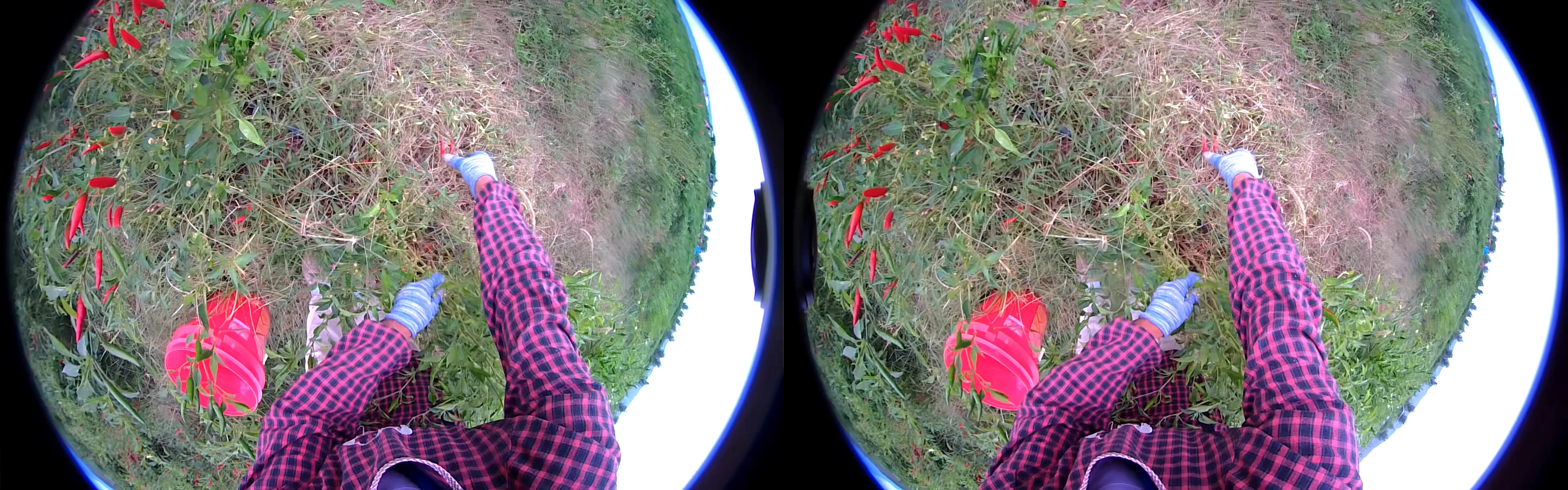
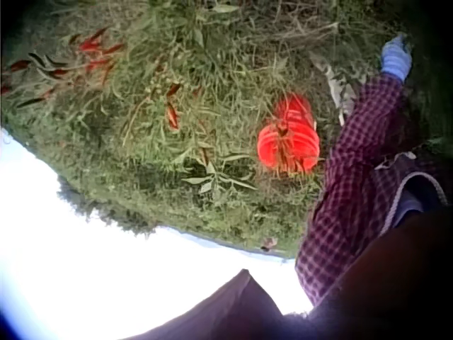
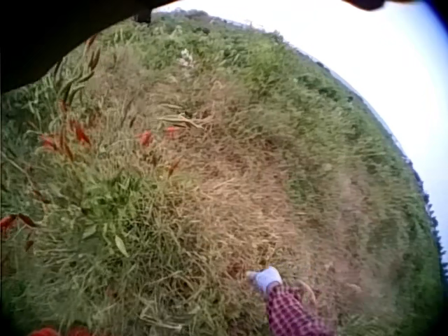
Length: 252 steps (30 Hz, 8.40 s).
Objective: The person harvests red chili peppers from plants in an outdoor garden. They pick the peppers by hand and place them into a red bucket positioned on the ground nearby.
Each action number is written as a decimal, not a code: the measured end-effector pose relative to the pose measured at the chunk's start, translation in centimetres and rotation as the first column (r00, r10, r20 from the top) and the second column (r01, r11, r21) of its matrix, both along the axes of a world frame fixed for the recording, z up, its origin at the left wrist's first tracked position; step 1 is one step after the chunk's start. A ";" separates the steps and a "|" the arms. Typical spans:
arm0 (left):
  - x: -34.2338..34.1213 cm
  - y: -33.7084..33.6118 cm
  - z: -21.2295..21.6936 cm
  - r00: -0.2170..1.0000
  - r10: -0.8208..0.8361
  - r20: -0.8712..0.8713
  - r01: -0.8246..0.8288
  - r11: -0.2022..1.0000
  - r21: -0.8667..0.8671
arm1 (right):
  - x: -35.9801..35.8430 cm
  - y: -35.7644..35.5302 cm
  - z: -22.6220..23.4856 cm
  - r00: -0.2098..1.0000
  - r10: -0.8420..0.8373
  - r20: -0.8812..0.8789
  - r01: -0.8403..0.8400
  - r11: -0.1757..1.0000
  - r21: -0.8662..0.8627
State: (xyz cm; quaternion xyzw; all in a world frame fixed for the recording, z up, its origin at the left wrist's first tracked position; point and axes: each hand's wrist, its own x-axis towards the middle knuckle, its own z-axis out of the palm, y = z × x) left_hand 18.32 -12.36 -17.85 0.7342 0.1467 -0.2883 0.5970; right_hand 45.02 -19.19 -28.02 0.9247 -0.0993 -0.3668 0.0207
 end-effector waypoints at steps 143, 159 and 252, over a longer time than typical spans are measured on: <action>3.1 1.0 -3.0 0.929 0.348 -0.128 -0.358 0.932 -0.062 | -12.7 -2.5 15.8 0.427 -0.293 -0.855 0.813 -0.290 0.505; 0.3 0.5 -1.3 0.976 0.086 0.199 -0.126 0.972 0.197 | -15.4 -2.0 16.8 0.488 -0.336 -0.805 0.825 -0.123 0.551; 10.9 3.7 -25.1 0.829 -0.523 -0.200 0.556 0.726 0.404 | -32.7 -1.1 11.0 0.877 -0.453 -0.162 0.431 0.590 0.683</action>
